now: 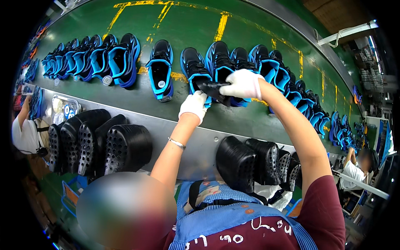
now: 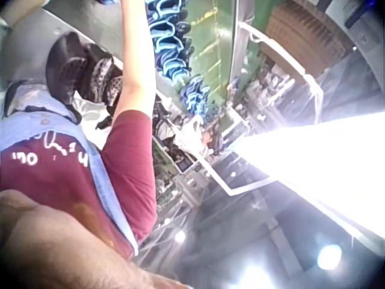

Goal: The person picks up black shoe components from a table, turns them over to view different sides, and places them onto a row of blue and black shoes on a conveyor belt.

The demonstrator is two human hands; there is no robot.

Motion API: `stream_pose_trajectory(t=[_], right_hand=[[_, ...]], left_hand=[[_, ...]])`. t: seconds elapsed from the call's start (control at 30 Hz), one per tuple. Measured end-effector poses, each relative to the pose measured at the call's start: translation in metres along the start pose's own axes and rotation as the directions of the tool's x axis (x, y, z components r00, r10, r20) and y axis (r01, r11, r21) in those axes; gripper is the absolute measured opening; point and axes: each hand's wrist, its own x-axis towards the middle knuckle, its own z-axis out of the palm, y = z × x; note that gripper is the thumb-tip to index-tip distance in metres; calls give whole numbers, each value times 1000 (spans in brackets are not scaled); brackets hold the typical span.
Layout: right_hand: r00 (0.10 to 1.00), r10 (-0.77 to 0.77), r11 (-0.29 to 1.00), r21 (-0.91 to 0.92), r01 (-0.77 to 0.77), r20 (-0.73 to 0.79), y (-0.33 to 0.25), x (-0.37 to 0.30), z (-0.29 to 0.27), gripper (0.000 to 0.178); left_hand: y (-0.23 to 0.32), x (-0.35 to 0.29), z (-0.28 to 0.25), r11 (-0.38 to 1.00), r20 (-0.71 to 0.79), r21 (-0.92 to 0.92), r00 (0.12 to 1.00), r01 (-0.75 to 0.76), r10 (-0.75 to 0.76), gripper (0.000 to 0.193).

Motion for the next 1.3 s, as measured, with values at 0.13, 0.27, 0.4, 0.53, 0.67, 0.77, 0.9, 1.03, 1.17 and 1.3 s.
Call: stream_pose_trajectory(t=[0.13, 0.27, 0.4, 0.53, 0.67, 0.77, 0.9, 1.03, 1.17, 1.3], right_hand=[[997, 13, 975, -222, -30, -78, -30, 46, 25, 40], [899, 131, 976, -102, -190, -417, -56, 84, 77, 26], [949, -2, 975, -210, -68, -315, -45, 93, 70, 20], [989, -26, 956, -293, -18, -145, -51, 78, 60, 19], [993, -59, 945, -328, 21, -105, -50, 89, 52, 21], [980, -102, 939, -341, 37, -173, -38, 101, 56, 22], [968, -91, 966, -258, 28, -235, -38, 104, 61, 23], [950, -84, 992, -114, 51, -302, -33, 72, 50, 24], [897, 28, 1000, 20, -22, -441, 16, -14, 31, 27], [764, 349, 927, 80, -366, -542, 105, -61, 46, 26]], left_hand=[[-2, 12, 0, 996, 108, 89, 993, 30, -39, 26], [-13, 24, 2, 992, 216, -2, 968, 129, -125, 36], [-9, 33, -3, 975, 344, 20, 914, 222, -215, 35], [-17, 33, 9, 987, 282, -13, 948, 160, -150, 29], [-22, 38, 12, 985, 329, 27, 928, 173, -172, 30], [-3, 36, -1, 989, 304, 70, 941, 133, -148, 32], [1, 37, -9, 957, 366, 243, 899, 158, -241, 39], [15, 26, -39, 973, 316, 207, 934, 103, -167, 39], [-1, 19, -49, 945, 11, 320, 997, 70, -77, 47], [51, 1, -62, 921, -235, 375, 950, -109, 208, 56]])
